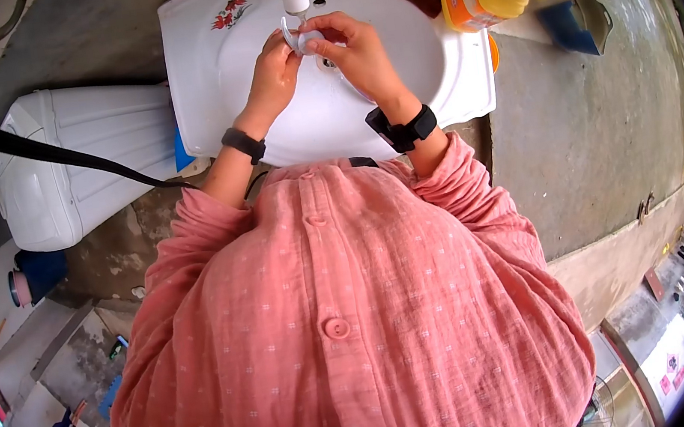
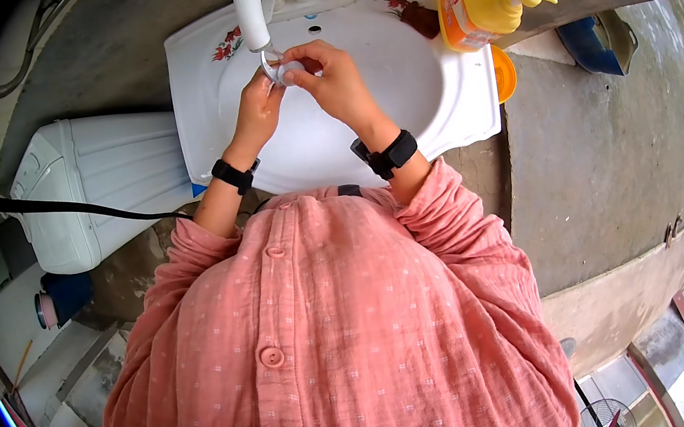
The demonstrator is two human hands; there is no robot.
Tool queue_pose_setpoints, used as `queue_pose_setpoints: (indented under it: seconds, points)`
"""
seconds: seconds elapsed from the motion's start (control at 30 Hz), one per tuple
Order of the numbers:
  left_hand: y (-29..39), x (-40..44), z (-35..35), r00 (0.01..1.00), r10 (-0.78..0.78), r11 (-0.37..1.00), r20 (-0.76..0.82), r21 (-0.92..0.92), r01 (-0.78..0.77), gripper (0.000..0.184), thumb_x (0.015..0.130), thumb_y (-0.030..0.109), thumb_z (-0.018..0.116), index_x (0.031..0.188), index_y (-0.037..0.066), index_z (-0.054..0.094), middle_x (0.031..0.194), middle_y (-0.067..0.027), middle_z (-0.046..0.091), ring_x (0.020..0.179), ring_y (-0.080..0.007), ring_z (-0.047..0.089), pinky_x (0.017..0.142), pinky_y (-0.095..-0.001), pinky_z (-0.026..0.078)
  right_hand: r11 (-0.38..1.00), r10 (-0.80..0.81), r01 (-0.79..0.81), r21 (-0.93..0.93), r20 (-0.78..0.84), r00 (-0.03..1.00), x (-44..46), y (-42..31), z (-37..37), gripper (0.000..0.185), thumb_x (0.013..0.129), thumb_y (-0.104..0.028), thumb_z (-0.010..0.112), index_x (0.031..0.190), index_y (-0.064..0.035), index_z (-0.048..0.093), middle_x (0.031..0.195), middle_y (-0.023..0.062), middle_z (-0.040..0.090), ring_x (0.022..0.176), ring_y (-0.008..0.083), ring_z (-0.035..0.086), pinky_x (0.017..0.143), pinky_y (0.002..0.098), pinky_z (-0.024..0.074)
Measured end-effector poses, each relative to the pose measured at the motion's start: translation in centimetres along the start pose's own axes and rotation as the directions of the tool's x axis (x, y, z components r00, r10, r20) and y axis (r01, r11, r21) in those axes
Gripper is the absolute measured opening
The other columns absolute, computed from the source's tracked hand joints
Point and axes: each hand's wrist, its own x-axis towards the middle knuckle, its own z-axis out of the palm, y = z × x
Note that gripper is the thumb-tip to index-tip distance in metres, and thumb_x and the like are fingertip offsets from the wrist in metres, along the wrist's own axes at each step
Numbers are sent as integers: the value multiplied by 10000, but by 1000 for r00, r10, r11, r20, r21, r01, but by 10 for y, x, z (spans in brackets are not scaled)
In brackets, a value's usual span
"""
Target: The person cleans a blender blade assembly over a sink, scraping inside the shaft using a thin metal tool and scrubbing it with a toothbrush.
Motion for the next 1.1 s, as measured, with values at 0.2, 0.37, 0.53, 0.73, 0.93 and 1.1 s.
queue_pose_setpoints:
  seconds: [0.2, 0.37, 0.53, 0.73, 0.93, 1.1]
  points:
    - [6, 2, 4, 997, -70, 994, 42, -83, 73, 186, 855, -15, 462, 1036, -17, 504, 944, -136, 577, 848, -241, 563, 770, -312, 444, 994, 99, -101, 40, 53, 994, 7, -3, 0, 114, 745, -23, 661, 803, 7, 568, 726, 26, 568, 652, 83, 492, 593, 222, 425]
    - [-4, -1, 6, 987, -90, 990, 134, -94, 104, 134, 826, -19, 463, 955, -31, 499, 891, -153, 570, 819, -273, 559, 738, -329, 442, 984, 136, -129, -121, 48, 990, 7, -1, -5, 174, 718, -81, 693, 740, -2, 540, 643, 21, 557, 568, 79, 476, 501, 222, 390]
    - [-6, -3, 7, 981, -118, 980, 153, -141, 140, 131, 808, -22, 444, 929, -34, 493, 804, -151, 572, 752, -251, 555, 713, -320, 442, 964, 232, -223, -142, 51, 971, 9, -6, -7, 201, 708, -112, 719, 694, -3, 551, 603, 28, 559, 526, 88, 483, 461, 235, 383]
    - [-15, -4, 1, 920, -254, 957, 299, -63, 285, 208, 870, -16, 427, 1052, -25, 528, 969, -79, 605, 919, -142, 550, 829, -269, 426, 953, 218, -210, -217, 12, 976, 13, -4, -7, 216, 732, -149, 712, 682, 24, 591, 586, 40, 573, 512, 91, 482, 453, 247, 385]
    - [6, 0, 2, 968, -202, 944, 151, -233, 234, 139, 849, 35, 483, 963, -31, 526, 883, -128, 625, 816, -184, 578, 753, -292, 444, 953, 233, -236, -188, -40, 972, 12, -7, -4, 170, 795, -129, 649, 771, 37, 618, 631, 29, 580, 546, 71, 475, 481, 229, 383]
    - [-5, 0, -1, 967, -188, 966, 170, -148, 214, 146, 837, 12, 463, 965, -35, 516, 871, -147, 612, 807, -218, 578, 747, -306, 445, 971, 227, -223, -89, 30, 973, 10, -5, -4, 126, 811, -88, 628, 839, 34, 615, 714, 21, 597, 623, 66, 514, 547, 205, 416]
